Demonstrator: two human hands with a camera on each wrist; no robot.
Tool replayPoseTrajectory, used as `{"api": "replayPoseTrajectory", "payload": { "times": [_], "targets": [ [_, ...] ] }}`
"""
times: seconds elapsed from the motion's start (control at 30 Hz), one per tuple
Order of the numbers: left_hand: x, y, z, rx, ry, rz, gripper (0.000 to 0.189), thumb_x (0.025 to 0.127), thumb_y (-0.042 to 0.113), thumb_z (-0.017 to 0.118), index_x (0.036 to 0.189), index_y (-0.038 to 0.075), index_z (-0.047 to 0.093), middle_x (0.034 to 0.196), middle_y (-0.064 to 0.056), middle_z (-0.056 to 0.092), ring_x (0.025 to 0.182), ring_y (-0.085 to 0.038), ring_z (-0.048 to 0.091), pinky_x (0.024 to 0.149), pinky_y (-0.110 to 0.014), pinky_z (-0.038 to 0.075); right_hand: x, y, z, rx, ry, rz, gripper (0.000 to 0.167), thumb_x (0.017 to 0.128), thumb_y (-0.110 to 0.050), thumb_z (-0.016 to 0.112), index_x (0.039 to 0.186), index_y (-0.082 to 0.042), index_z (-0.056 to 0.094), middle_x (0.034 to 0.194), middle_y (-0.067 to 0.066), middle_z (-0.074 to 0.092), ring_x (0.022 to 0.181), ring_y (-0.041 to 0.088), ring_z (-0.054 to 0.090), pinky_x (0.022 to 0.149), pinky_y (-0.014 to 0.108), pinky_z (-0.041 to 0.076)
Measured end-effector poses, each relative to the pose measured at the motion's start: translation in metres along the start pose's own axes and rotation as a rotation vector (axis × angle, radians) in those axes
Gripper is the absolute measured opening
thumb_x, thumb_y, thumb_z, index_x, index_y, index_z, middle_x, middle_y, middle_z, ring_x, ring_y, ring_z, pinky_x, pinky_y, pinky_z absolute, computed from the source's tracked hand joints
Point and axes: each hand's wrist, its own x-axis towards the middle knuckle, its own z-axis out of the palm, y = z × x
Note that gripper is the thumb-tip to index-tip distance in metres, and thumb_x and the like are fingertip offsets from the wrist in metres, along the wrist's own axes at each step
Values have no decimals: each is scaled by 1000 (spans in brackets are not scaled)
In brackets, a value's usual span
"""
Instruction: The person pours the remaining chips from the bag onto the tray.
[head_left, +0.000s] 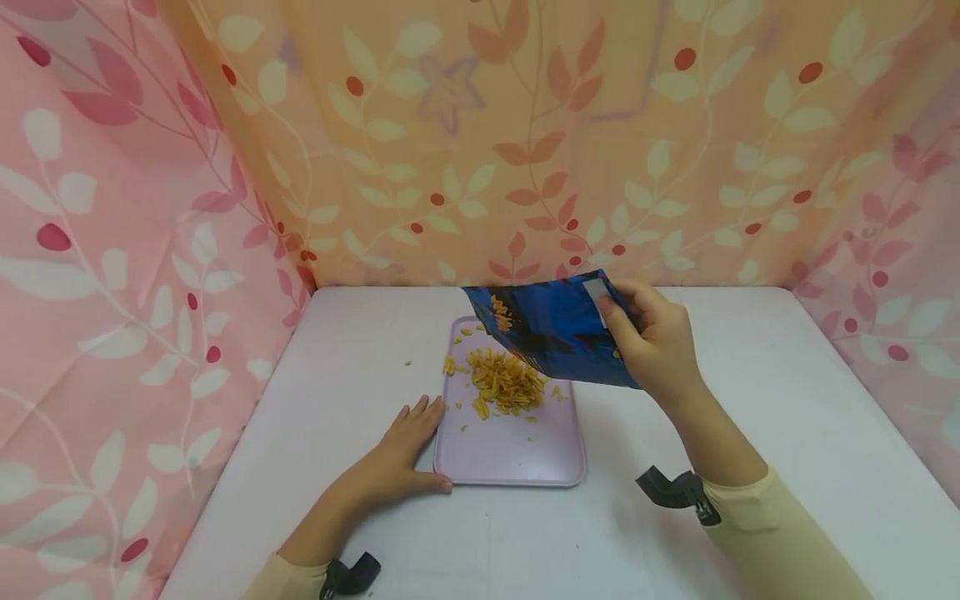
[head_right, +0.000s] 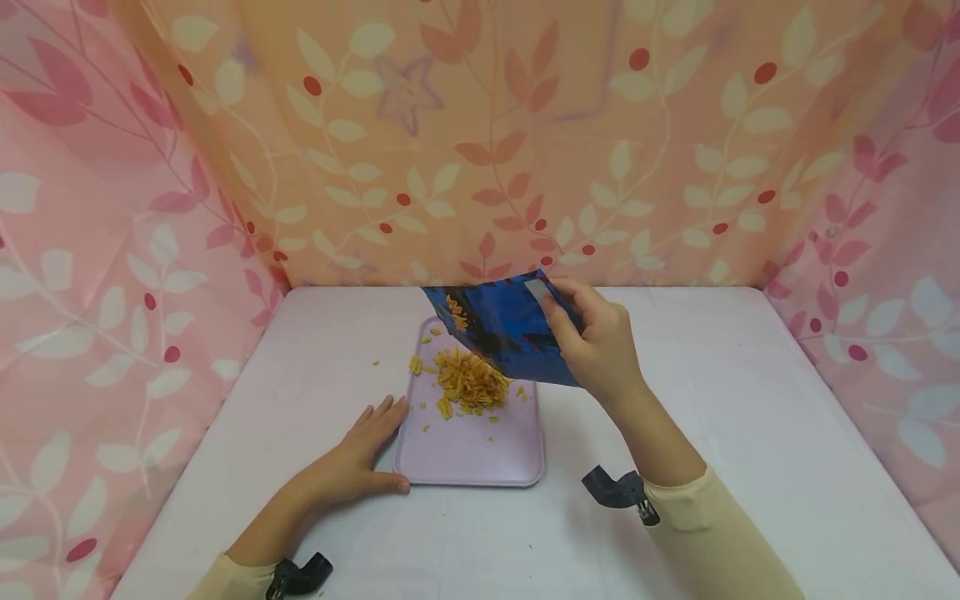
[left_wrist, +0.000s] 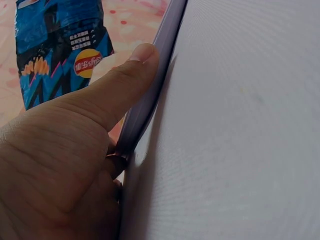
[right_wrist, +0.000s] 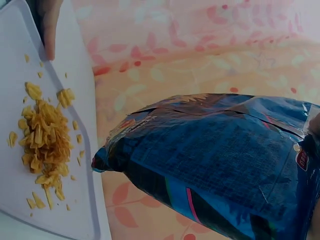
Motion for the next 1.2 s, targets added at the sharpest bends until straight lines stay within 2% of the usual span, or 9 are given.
{"api": "replayPoseTrajectory", "payload": {
  "times": [0.13, 0.27, 0.4, 0.53, 0.73, 0.87, 1.0, 1.2],
  "targets": [
    [0, -1, 1, 1, -6, -5, 123, 75, 68, 79, 165, 15, 14, 172, -6, 10, 160, -25, 1, 129, -50, 1, -3, 0, 0, -43, 6, -67, 21, 92, 8, 67, 112, 3, 71, 90, 13, 77, 74, 0, 71, 69, 11, 57],
    [0, -2, 3, 0, -5, -12, 124, 74, 69, 78, 165, 16, 13, 172, -7, 9, 160, -27, 1, 129, -52, 2, -9, 1, 1, -126, 12, -205, 18, 92, -1, 67, 109, 3, 71, 92, 13, 78, 73, 15, 74, 74, 9, 56],
    [0, -3, 4, -4, -2, -8, 124, 74, 70, 78, 165, 16, 13, 172, -7, 9, 160, -28, 1, 129, -52, 3, -16, -3, 3, -214, -6, -376, 26, 101, -19, 61, 107, 3, 72, 91, 13, 78, 64, 20, 71, 62, 19, 59],
    [1, -4, 3, -9, -4, -4, 124, 74, 70, 77, 166, 17, 13, 172, -6, 8, 160, -26, 0, 129, -51, 2, -22, -8, 5, -285, -48, -500, 32, 106, -25, 53, 107, 1, 73, 92, 10, 78, 66, 19, 72, 55, 32, 59],
    [0, -3, 3, -16, -1, 1, 124, 74, 70, 78, 165, 15, 14, 172, -7, 10, 160, -27, 1, 129, -51, 2, -31, -14, 7, -366, -77, -608, 30, 105, -21, 50, 110, -4, 74, 94, 5, 79, 73, 19, 75, 57, 34, 61],
    [-1, -3, 2, -11, 8, 20, 124, 75, 68, 78, 165, 13, 15, 172, -8, 11, 160, -28, 2, 129, -52, 2, -35, -16, 8, -394, -91, -673, 29, 105, -19, 52, 114, -2, 74, 101, 5, 79, 80, 22, 77, 64, 37, 63],
    [-1, -3, 3, -10, 6, 12, 123, 75, 68, 79, 165, 15, 14, 172, -5, 11, 160, -26, 1, 129, -50, 2, -36, -18, 10, -379, -108, -740, 27, 105, -16, 53, 113, 0, 72, 108, 8, 79, 86, 22, 77, 67, 37, 63],
    [-1, -3, 2, -15, -8, -12, 124, 74, 69, 78, 166, 18, 12, 172, -1, 9, 160, -24, -1, 129, -50, 1, -36, -19, 11, -355, -81, -819, 23, 103, -11, 56, 107, 2, 74, 107, 12, 79, 86, 23, 77, 65, 37, 62]
  ]
}}
